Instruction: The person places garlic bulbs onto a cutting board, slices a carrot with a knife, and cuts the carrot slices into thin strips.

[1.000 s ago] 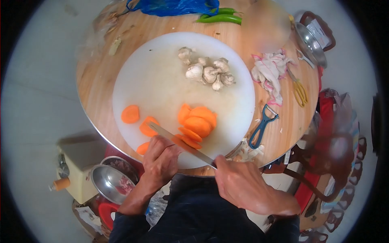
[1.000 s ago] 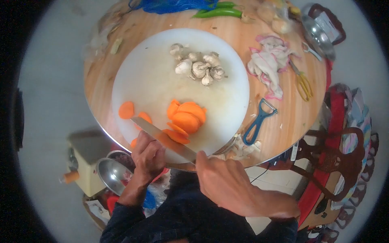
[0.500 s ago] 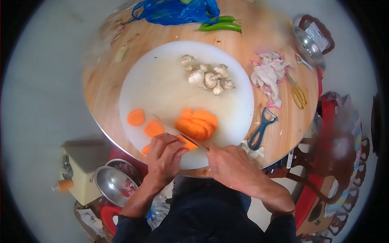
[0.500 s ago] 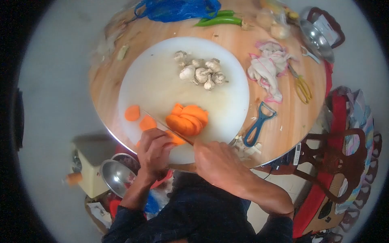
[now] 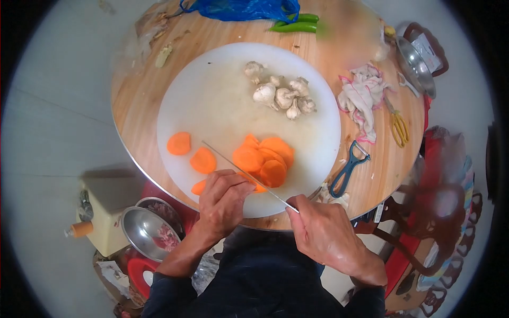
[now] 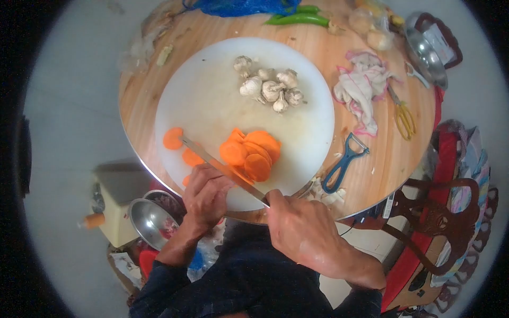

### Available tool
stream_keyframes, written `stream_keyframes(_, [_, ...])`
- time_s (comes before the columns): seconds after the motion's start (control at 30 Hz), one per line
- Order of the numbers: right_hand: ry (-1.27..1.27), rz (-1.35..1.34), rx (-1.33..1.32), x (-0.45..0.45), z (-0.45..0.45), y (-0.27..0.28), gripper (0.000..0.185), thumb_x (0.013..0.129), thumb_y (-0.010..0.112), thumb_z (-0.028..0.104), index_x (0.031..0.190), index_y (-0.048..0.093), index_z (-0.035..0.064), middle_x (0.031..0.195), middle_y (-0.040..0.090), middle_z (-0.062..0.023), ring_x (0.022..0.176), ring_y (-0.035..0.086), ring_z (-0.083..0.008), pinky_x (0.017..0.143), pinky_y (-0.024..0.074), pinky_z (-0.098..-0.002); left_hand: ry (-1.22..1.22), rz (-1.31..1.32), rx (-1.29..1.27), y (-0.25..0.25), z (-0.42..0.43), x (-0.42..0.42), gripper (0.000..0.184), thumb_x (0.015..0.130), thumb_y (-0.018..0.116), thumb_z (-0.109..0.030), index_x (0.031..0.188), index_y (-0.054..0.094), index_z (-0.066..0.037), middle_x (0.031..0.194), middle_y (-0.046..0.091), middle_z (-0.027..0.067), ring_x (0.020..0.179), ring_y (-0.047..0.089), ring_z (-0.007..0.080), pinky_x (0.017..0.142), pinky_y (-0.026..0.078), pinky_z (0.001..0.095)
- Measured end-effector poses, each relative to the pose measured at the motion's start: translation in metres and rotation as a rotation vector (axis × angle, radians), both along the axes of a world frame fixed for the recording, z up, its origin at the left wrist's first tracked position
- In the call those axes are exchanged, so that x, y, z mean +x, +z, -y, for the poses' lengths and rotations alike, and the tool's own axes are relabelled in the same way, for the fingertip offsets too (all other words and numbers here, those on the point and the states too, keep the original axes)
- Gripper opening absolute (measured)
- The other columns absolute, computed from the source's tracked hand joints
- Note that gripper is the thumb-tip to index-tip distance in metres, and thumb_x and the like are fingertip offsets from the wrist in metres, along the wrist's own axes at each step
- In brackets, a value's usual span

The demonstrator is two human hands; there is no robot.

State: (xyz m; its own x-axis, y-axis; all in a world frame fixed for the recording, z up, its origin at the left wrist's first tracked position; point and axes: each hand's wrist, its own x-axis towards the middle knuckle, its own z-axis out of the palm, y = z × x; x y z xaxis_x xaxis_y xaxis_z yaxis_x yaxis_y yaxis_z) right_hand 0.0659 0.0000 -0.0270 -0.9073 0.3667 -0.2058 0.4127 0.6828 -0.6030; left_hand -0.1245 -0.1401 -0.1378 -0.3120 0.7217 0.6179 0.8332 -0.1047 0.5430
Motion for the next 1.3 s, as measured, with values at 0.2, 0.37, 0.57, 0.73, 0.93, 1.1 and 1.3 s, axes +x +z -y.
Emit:
stream_keyframes(0.2, [0.038, -0.009, 0.031, 0.003, 0.001, -0.002, 0.015, 0.102, 0.063, 0.008, 0.098, 0.056, -0.0043, 0.068, 0.067, -0.0222, 0.060, 0.072, -0.0423, 0.055, 0.0559, -0.0495, -0.012, -0.009, -0.012, 0.004, 0.001, 0.000, 0.034, 0.073, 0.078, 0.010, 0.104, 0.077, -0.003, 0.103, 0.073, 0.0113, 0.094, 0.071, 0.0331, 0.080, 0.058, 0.0420])
stream_keyframes(0.37, [0.062, 0.005, 0.049, 0.008, 0.002, -0.002, 0.015, 0.101, 0.063, 0.006, 0.096, 0.056, -0.0053, 0.066, 0.066, -0.0226, 0.058, 0.072, -0.0410, 0.052, 0.0554, -0.0470, -0.009, -0.015, -0.026, 0.003, 0.002, 0.000, 0.033, 0.072, 0.078, 0.010, 0.102, 0.077, -0.003, 0.101, 0.072, 0.0116, 0.095, 0.070, 0.0334, 0.080, 0.057, 0.0422])
stream_keyframes(0.57, [0.087, 0.051, 0.080, 0.017, 0.005, 0.004, 0.013, 0.100, 0.064, 0.005, 0.096, 0.056, -0.0055, 0.068, 0.068, -0.0213, 0.056, 0.072, -0.0383, 0.050, 0.0565, -0.0455, 0.001, 0.006, -0.014, -0.004, 0.003, 0.000, 0.028, 0.074, 0.083, 0.005, 0.099, 0.076, -0.004, 0.097, 0.069, 0.0109, 0.093, 0.068, 0.0338, 0.081, 0.056, 0.0449])
stream_keyframes(0.73, [0.072, 0.008, 0.076, 0.016, 0.005, 0.002, 0.013, 0.100, 0.064, 0.005, 0.098, 0.056, -0.0051, 0.068, 0.068, -0.0206, 0.056, 0.072, -0.0375, 0.051, 0.0571, -0.0447, 0.011, -0.049, -0.103, 0.002, 0.004, -0.001, 0.037, 0.073, 0.091, -0.006, 0.106, 0.074, -0.006, 0.107, 0.069, 0.0116, 0.100, 0.066, 0.0350, 0.087, 0.054, 0.0480])
stream_keyframes(0.93, [0.073, 0.029, 0.028, 0.021, 0.008, 0.000, 0.014, 0.101, 0.064, 0.007, 0.101, 0.057, -0.0050, 0.070, 0.069, -0.0202, 0.058, 0.072, -0.0380, 0.052, 0.0578, -0.0450, 0.003, -0.061, -0.158, 0.001, 0.011, 0.001, 0.043, 0.074, 0.093, -0.010, 0.112, 0.071, -0.006, 0.116, 0.068, 0.0135, 0.107, 0.067, 0.0370, 0.089, 0.054, 0.0486])
stream_keyframes(1.1, [0.087, 0.029, -0.012, 0.024, 0.013, 0.001, 0.013, 0.101, 0.064, 0.008, 0.100, 0.057, -0.0026, 0.071, 0.069, -0.0201, 0.058, 0.072, -0.0371, 0.053, 0.0584, -0.0450, 0.034, -0.069, -0.178, 0.000, 0.024, 0.006, 0.041, 0.077, 0.093, -0.010, 0.111, 0.071, -0.005, 0.114, 0.070, 0.0150, 0.107, 0.068, 0.0376, 0.088, 0.056, 0.0477])
stream_keyframes(1.3, [0.088, 0.008, 0.001, 0.023, 0.010, -0.005, 0.015, 0.101, 0.064, 0.008, 0.107, 0.057, -0.0042, 0.074, 0.070, -0.0202, 0.062, 0.073, -0.0381, 0.056, 0.0591, -0.0456, 0.028, -0.023, -0.124, 0.005, 0.022, 0.005, 0.036, 0.077, 0.092, -0.006, 0.108, 0.074, -0.006, 0.110, 0.073, 0.0117, 0.102, 0.070, 0.0351, 0.086, 0.058, 0.0448])
